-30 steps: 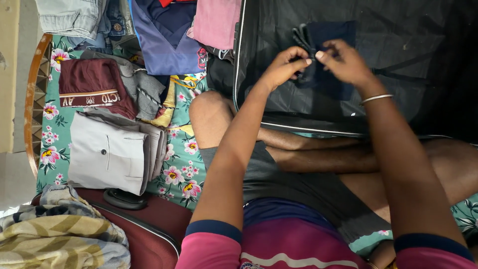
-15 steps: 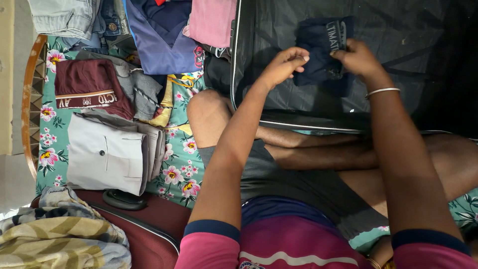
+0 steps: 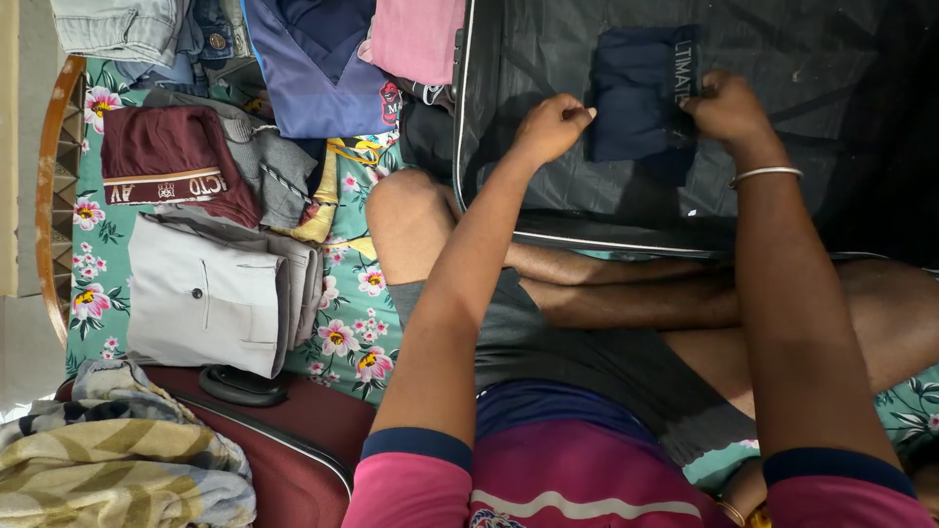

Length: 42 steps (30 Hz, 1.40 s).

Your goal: The person folds various clothing items, including shorts, shirts, and underwear, and places them into an open suitcase. The person handles each item individually, folding them neatly before arranging them inside the luggage.

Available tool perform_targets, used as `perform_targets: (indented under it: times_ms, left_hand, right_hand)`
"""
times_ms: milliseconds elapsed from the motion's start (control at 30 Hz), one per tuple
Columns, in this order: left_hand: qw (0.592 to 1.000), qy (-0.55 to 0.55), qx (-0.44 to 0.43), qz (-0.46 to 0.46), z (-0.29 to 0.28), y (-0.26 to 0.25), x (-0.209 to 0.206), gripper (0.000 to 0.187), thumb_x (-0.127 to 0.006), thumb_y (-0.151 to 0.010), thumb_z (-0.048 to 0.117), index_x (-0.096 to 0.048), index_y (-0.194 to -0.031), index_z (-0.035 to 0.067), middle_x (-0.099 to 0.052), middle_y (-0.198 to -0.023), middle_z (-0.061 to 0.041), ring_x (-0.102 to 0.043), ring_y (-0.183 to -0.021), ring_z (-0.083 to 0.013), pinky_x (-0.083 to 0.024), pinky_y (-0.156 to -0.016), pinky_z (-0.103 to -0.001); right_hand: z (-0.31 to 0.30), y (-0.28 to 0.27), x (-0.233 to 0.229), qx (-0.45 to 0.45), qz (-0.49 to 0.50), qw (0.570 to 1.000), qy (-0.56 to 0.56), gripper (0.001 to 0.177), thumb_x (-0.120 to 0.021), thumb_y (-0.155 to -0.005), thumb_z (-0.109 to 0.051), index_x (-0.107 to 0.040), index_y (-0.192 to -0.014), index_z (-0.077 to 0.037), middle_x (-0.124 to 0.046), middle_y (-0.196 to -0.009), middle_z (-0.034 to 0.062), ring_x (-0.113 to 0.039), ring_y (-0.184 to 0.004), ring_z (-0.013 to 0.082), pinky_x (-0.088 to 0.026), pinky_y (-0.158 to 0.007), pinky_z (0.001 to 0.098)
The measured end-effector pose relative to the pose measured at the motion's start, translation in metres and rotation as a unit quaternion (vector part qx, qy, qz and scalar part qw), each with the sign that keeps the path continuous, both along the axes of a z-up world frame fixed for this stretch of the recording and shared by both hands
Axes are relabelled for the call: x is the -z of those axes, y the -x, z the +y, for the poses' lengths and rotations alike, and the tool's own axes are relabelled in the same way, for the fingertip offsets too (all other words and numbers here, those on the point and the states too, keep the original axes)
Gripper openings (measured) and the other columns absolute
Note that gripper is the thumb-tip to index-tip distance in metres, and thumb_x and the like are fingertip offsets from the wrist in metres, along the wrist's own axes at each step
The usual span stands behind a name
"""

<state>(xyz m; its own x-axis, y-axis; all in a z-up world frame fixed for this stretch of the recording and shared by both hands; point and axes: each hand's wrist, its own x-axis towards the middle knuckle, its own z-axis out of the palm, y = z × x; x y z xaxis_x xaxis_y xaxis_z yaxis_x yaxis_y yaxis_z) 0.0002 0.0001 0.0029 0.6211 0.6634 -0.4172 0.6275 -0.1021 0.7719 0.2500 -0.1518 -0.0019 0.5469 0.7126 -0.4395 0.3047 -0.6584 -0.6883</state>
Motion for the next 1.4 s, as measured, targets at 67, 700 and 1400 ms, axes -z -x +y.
perform_targets:
  times_ms: [67, 700, 1400]
  left_hand:
    - [1.0, -0.002, 0.009, 0.018, 0.0, 0.0, -0.005, 0.043, -0.066, -0.09, 0.047, -0.072, -0.115, 0.013, -0.074, -0.117, -0.007, -0.07, -0.11, -0.0228, -0.052, -0.096, -0.036]
    - [0.993, -0.044, 0.077, 0.072, -0.007, 0.009, -0.028, 0.04, -0.064, -0.092, 0.044, -0.071, -0.117, 0.013, -0.077, -0.107, -0.008, -0.073, -0.104, -0.024, -0.054, -0.093, -0.038]
    - [0.96, -0.182, 0.211, -0.038, -0.026, 0.014, -0.005, 0.059, -0.074, -0.086, 0.031, -0.052, -0.14, 0.021, -0.067, -0.127, -0.013, -0.063, -0.119, -0.0328, -0.05, -0.096, -0.044]
  right_hand:
    - [-0.001, -0.002, 0.002, -0.014, -0.036, 0.999, 0.017, 0.039, -0.071, -0.098, -0.013, -0.061, -0.131, 0.007, -0.072, -0.109, 0.0222, -0.072, -0.092, 0.0297, -0.058, -0.075, 0.0394]
    - [0.021, 0.074, -0.021, -0.322, -0.359, 0.875, -0.036, 0.091, -0.054, -0.09, -0.072, -0.04, -0.16, -0.015, -0.021, -0.172, 0.0165, -0.012, -0.155, 0.0485, -0.016, -0.121, 0.0653]
    - [0.017, 0.056, -0.006, -0.266, -0.38, 0.881, -0.096, 0.071, -0.06, -0.106, -0.058, -0.052, -0.158, -0.011, -0.029, -0.173, 0.0208, -0.014, -0.159, 0.0494, -0.017, -0.124, 0.0682]
